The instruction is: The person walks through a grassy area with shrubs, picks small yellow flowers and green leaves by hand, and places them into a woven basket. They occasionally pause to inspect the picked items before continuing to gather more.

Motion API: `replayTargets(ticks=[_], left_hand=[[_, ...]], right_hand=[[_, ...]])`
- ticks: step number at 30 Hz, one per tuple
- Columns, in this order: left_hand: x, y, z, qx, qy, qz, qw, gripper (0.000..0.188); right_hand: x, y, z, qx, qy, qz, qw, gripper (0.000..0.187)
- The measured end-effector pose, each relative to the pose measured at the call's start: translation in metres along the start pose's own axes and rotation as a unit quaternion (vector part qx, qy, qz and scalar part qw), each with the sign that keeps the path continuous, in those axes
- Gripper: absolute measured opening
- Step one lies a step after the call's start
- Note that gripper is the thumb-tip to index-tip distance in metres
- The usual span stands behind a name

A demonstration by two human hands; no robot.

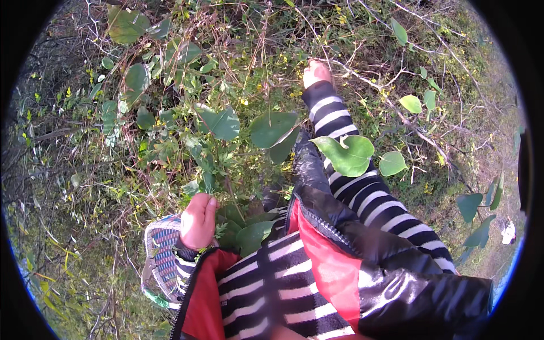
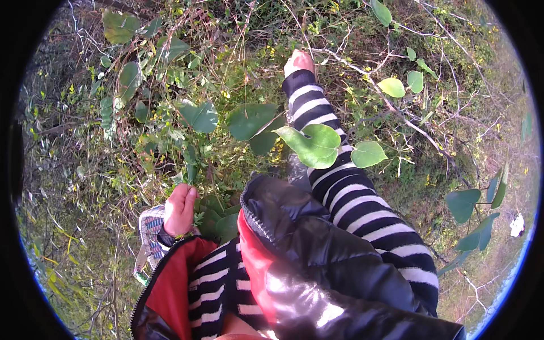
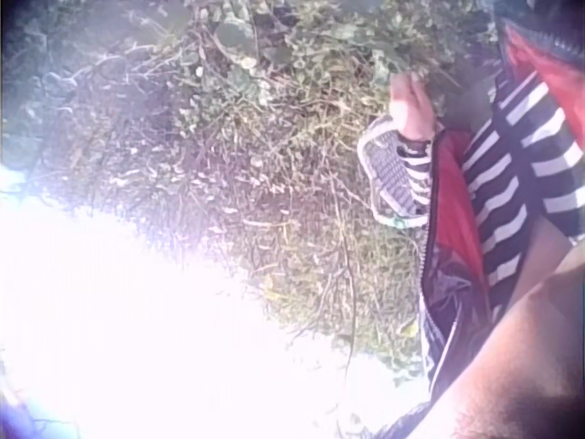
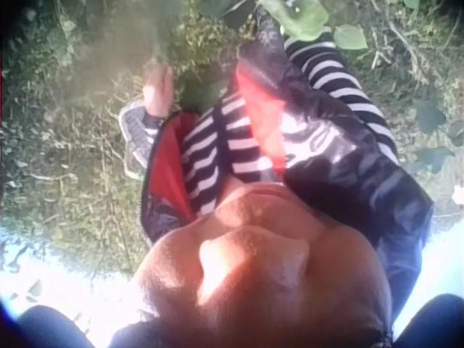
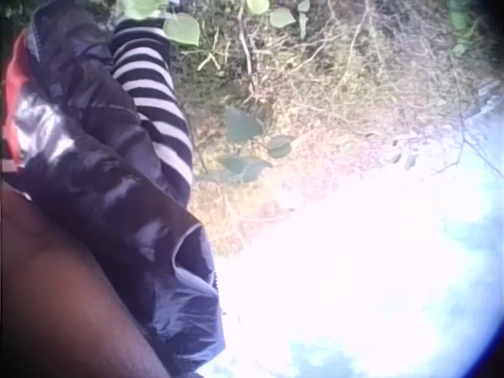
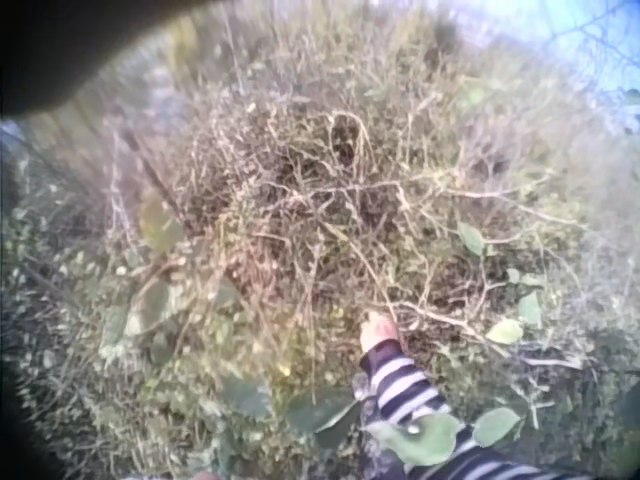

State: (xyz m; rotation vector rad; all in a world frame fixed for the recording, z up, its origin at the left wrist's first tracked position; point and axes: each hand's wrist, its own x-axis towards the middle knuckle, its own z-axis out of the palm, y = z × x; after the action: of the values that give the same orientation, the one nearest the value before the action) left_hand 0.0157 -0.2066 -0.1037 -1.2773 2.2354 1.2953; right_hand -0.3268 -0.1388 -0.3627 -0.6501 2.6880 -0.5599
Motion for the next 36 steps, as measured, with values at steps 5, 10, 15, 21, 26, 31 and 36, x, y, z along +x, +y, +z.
replayTargets(ticks=[5,10,15,21,26,31,36], left_hand=[[0.001,0.000,0.002,0.017,0.015,0.010,1.000,0.012],[0.001,-0.003,0.003,0.019,-0.012,-0.026,0.999,0.011],[0.002,-0.001,0.002,0.017,0.002,0.013,1.000,0.011],[0.005,0.000,0.002,0.003,0.006,0.043,0.999,0.011],[0.005,-0.001,0.003,0.012,0.006,0.055,0.998,0.010],[0.003,0.001,0.006,-0.005,0.019,0.036,0.999,0.010],[0.004,0.003,0.006,0.009,0.021,0.056,0.998,0.012]], right_hand=[[0.039,-0.006,0.070,-0.272,-0.224,-0.126,0.927,0.016],[0.042,0.000,0.114,-0.138,-0.226,-0.002,0.964,0.021],[0.023,-0.008,0.078,0.035,-0.122,0.070,0.989,0.018],[0.006,-0.028,0.013,-0.047,-0.078,0.045,0.995,0.017],[-0.010,-0.047,-0.032,0.012,-0.049,0.026,0.998,0.016],[-0.024,-0.098,-0.069,0.271,0.156,-0.183,0.932,0.009],[-0.006,-0.107,-0.061,0.691,-0.054,0.079,0.717,0.010]])
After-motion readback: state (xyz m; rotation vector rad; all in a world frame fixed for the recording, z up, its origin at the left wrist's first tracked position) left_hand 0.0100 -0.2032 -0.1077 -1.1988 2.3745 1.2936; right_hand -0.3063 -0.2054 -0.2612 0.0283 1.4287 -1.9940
